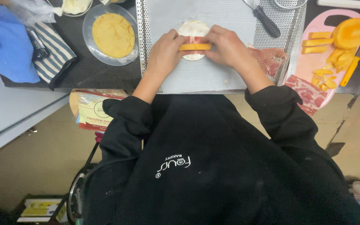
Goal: The person spreads cream on a round dough disc, places a slice of ham and a cheese stick on top, then rolls the dough into a cylinder. They seal the seam with cream and place the finished roll on a baking tray.
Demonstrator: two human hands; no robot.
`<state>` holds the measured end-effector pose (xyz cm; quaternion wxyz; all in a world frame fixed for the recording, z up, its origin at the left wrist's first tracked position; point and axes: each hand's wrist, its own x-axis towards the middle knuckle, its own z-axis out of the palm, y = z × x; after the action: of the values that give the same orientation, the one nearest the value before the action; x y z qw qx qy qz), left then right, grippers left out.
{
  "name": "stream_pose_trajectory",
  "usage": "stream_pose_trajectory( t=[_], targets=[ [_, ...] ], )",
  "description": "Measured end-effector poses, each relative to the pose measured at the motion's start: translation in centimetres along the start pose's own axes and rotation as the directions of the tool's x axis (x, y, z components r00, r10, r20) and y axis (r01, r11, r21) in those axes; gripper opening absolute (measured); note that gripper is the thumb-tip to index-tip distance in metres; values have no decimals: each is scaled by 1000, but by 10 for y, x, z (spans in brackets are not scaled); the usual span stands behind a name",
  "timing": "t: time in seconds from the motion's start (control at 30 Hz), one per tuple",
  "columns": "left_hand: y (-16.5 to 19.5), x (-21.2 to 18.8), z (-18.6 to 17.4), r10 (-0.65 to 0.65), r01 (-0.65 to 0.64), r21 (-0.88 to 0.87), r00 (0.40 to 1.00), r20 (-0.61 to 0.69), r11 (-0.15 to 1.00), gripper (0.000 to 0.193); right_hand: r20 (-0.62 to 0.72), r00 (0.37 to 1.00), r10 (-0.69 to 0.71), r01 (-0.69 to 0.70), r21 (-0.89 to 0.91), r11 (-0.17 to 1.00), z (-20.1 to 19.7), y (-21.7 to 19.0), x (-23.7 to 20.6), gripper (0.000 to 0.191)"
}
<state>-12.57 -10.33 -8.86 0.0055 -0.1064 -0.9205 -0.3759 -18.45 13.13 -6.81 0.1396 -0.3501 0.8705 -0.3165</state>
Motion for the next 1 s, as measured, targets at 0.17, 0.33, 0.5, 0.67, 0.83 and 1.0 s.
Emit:
stream_pose_trajectory(
  t=[0.17, 0.33, 0.5, 0.67, 0.83, 1.0],
  targets=[
    [0, 2, -3, -33, 41, -129, 998, 60, 991, 24, -12, 999, 31, -30, 68, 997, 0, 3, -1, 30],
    [3, 3, -4, -62, 74, -150, 994, 87, 986, 24, 7, 997, 74, -74, 97, 993, 3, 4, -2, 32],
    [5, 4, -5, -65, 78, -149, 994, 88, 986, 26, 12, 999, 34, -34, 50, 998, 3, 4, -2, 36],
    [6, 2, -6, -12, 17, -111, 999, 47, 994, 27, -41, 999, -3, 6, 66, 998, 2, 0, -1, 34],
    [6, 4, -2, 12, -6, -132, 999, 49, 991, 27, -24, 999, -43, 44, 58, 997, 4, -2, 1, 35],
    [3, 3, 0, 26, -20, -148, 999, 35, 989, 27, -22, 999, -38, 39, 52, 998, 6, -1, 2, 34]
  ],
)
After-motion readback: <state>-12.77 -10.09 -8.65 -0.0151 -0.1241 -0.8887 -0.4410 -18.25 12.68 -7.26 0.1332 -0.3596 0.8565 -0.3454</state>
